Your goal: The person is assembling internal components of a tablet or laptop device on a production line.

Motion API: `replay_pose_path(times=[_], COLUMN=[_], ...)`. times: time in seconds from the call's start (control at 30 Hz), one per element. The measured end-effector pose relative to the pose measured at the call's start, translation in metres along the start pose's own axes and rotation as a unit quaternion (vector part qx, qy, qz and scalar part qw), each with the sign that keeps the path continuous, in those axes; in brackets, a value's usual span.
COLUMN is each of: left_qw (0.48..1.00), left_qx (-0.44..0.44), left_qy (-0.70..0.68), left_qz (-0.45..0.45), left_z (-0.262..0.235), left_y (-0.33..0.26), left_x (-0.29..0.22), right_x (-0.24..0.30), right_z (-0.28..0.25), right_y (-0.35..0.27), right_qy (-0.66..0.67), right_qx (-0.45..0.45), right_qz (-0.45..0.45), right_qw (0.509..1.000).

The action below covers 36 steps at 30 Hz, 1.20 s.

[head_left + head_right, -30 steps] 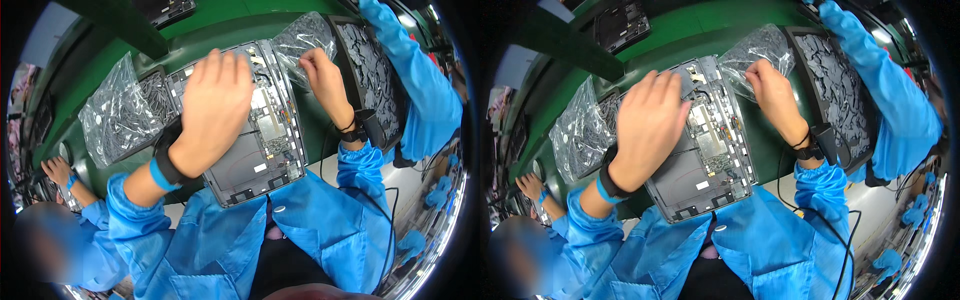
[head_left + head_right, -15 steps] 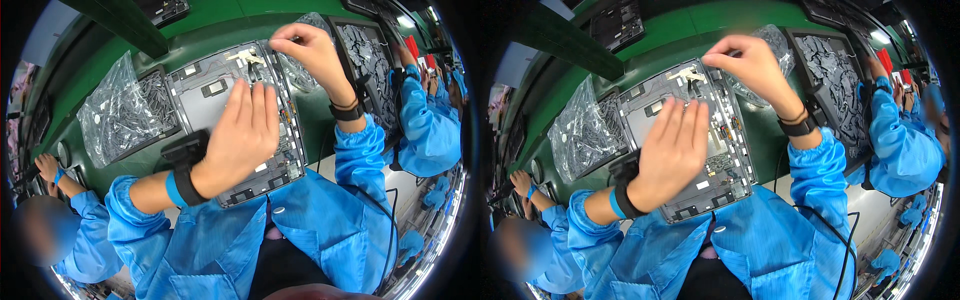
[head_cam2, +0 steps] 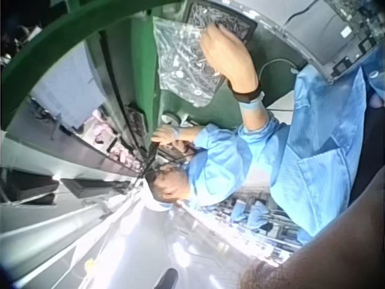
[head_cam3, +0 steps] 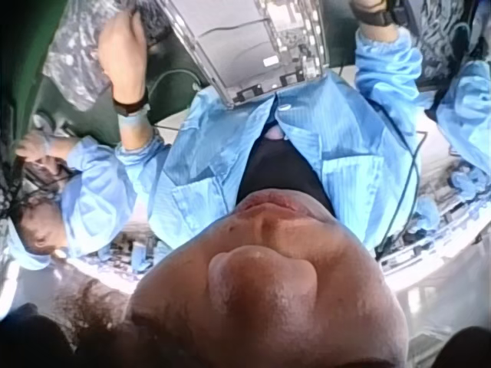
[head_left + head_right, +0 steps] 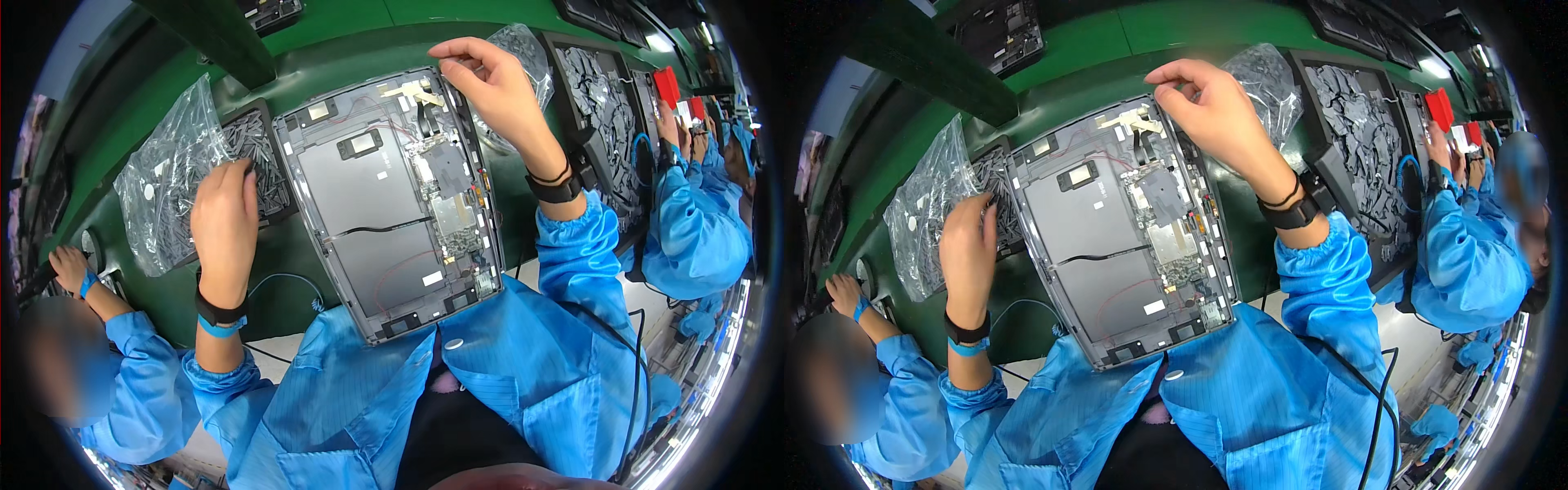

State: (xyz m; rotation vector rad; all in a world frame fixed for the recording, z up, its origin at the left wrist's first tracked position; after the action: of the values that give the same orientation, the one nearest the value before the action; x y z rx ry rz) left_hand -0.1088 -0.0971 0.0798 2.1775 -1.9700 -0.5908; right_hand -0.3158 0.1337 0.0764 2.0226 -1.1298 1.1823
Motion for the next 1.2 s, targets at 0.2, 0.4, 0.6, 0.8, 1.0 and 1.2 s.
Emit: replay_pose_path(times=[0.2, 0.4, 0.6, 0.8, 1.0, 1.2], left_qw=[0.998, 0.994, 0.986, 0.928, 0.84, 0.688], left_qx=[0.045, 0.05, 0.036, -0.087, -0.074, 0.014], left_qy=[-0.024, -0.092, -0.123, -0.321, -0.514, -0.706], left_qz=[-0.025, -0.025, -0.107, -0.17, -0.16, -0.167], left_z=[0.025, 0.026, 0.022, 0.003, -0.003, 0.016], left_y=[-0.002, 0.001, -0.002, -0.006, -0.002, 0.025], left_x=[0.012, 0.019, 0.031, 0.018, -0.025, -0.058], right_x=[0.034, 0.03, -0.008, 0.016, 0.05, 0.045], right_z=[0.006, 0.011, 0.009, 0.009, 0.019, 0.009], right_y=[-0.014, -0.007, -0.008, -0.013, -0.016, -0.018], right_qy=[-0.192, -0.201, 0.045, -0.066, -0.251, -0.22], right_qx=[-0.038, -0.037, 0.037, 0.007, -0.08, -0.069], right_qz=[-0.087, -0.062, 0.048, -0.001, -0.136, -0.137], right_qw=[0.977, 0.977, 0.997, 0.998, 0.955, 0.963])
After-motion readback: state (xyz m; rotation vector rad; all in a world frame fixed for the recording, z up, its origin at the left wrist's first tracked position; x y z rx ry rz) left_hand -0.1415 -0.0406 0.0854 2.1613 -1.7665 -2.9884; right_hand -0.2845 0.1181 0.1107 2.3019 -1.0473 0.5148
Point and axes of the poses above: each hand's wrist, its own y-axis towards the middle knuckle, its own z-axis out of the palm, x = y × z, the point moved 9 cm from there along y, towards the middle knuckle, and after that the axes turned 6 degrees about z, right-handed, at the moved point
